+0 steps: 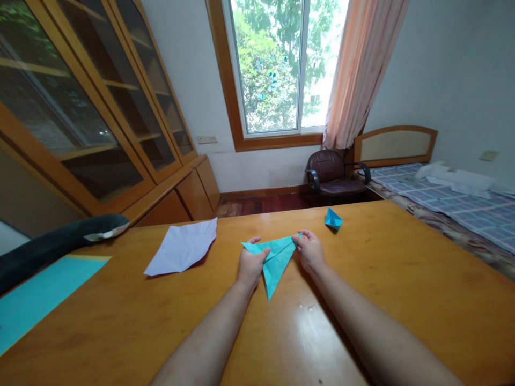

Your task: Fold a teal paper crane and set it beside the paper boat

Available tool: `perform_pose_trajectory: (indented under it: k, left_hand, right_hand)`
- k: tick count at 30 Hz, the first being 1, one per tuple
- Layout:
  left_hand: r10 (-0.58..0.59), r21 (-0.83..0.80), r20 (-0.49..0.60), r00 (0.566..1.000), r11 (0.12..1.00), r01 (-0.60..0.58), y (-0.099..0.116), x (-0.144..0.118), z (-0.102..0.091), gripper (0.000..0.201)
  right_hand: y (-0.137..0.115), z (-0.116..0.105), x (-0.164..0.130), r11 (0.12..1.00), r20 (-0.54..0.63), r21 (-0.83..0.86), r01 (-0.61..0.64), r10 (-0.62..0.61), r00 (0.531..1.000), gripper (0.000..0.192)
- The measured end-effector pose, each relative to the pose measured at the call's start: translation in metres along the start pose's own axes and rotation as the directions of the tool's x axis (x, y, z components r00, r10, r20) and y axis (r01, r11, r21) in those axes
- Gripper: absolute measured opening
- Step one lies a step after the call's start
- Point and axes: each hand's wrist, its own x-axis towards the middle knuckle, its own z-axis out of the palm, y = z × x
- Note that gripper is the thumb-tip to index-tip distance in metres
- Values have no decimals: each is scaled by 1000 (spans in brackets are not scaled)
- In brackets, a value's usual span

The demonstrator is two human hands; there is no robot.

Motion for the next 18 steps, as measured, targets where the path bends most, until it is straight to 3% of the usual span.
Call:
perform_pose_trajectory:
  k: [13, 18]
  left_hand:
    - [9, 19, -33, 999, 1000, -8, -4, 4, -1, 63]
    - [19, -4, -54, 998, 1000, -19, -2, 1, 2, 66]
  right_hand:
    - [4, -4, 4, 998, -64, -8, 69, -70, 996, 33]
    - [9, 4, -7, 1000, 97, 14, -3, 2, 995, 38]
